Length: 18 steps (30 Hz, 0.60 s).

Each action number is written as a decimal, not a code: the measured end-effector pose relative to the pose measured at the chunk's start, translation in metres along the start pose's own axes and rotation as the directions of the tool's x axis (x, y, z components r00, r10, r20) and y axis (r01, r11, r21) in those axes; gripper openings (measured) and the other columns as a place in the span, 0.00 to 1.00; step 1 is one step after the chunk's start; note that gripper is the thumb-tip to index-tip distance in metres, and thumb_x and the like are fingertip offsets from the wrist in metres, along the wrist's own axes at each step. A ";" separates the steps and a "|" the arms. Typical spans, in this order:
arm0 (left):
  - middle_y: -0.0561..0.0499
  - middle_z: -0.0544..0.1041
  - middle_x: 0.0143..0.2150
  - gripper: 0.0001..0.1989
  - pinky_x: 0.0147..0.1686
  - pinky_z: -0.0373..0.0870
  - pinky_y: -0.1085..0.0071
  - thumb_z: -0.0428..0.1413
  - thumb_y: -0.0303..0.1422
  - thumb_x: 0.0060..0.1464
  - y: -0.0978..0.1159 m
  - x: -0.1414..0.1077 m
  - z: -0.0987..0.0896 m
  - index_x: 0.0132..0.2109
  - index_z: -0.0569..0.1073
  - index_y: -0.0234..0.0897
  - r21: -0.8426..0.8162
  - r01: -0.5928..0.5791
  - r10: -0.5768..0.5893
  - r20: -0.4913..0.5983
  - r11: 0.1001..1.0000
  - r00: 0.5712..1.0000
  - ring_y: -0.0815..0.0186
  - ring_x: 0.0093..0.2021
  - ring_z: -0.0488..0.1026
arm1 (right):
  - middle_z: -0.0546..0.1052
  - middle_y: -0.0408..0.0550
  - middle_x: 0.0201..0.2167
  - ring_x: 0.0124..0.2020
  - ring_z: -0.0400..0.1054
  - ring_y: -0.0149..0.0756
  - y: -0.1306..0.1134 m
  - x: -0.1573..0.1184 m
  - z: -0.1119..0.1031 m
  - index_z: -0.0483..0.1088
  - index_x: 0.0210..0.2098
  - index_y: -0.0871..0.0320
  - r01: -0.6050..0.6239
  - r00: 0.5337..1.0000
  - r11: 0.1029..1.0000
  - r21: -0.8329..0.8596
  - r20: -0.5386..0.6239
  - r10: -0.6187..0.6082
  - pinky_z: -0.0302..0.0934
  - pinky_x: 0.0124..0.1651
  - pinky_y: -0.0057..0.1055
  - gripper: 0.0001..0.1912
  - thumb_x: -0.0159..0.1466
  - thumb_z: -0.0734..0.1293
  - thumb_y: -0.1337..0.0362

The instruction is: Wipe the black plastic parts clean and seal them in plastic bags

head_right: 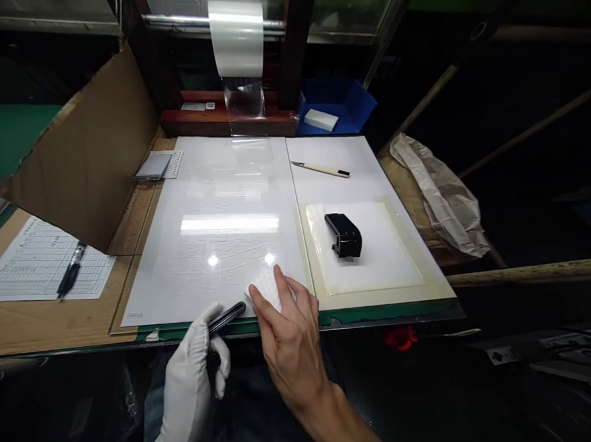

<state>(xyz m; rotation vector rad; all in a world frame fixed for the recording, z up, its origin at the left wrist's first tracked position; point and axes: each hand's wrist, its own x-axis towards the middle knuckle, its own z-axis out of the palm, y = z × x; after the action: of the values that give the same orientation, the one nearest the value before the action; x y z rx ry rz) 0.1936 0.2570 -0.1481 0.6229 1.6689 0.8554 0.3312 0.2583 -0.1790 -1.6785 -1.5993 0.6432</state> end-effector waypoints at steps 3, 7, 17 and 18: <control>0.59 0.67 0.16 0.30 0.15 0.56 0.80 0.50 0.55 0.62 0.014 -0.001 -0.017 0.60 0.72 0.38 0.050 0.023 -0.028 0.112 0.998 0.993 0.74 0.13 0.57 | 0.65 0.46 0.68 0.69 0.56 0.48 0.003 0.008 -0.023 0.68 0.63 0.39 -0.277 0.953 0.903 0.328 0.217 0.213 0.53 0.68 0.56 0.20 0.72 0.63 0.54; 0.58 0.64 0.12 0.31 0.14 0.56 0.76 0.54 0.53 0.61 0.033 0.000 -0.043 0.63 0.72 0.39 0.160 0.033 -0.089 0.354 0.987 0.931 0.71 0.11 0.56 | 0.74 0.47 0.61 0.64 0.64 0.49 -0.006 0.022 -0.054 0.73 0.59 0.46 -0.702 0.643 0.486 0.520 0.757 0.118 0.50 0.71 0.52 0.24 0.69 0.66 0.45; 0.56 0.62 0.12 0.25 0.14 0.60 0.75 0.66 0.47 0.46 0.055 -0.007 -0.037 0.50 0.82 0.40 0.157 0.014 -0.051 0.233 0.988 0.971 0.61 0.20 0.71 | 0.76 0.47 0.59 0.64 0.65 0.45 -0.012 0.025 -0.059 0.68 0.62 0.49 -0.726 0.576 0.431 0.537 0.816 -0.047 0.51 0.70 0.44 0.25 0.69 0.67 0.49; 0.56 0.61 0.11 0.25 0.13 0.59 0.75 0.66 0.46 0.46 0.056 -0.007 -0.036 0.49 0.82 0.40 0.159 0.027 -0.064 0.235 0.987 0.970 0.61 0.19 0.70 | 0.76 0.47 0.59 0.64 0.65 0.46 -0.012 0.025 -0.060 0.67 0.62 0.49 -0.725 0.575 0.433 0.536 0.817 -0.048 0.51 0.70 0.45 0.25 0.69 0.67 0.49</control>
<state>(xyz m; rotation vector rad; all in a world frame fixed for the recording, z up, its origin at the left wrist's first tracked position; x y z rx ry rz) 0.1586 0.2771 -0.0948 0.7603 1.5315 0.5952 0.3729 0.2735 -0.1295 -0.9471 -0.9097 2.2238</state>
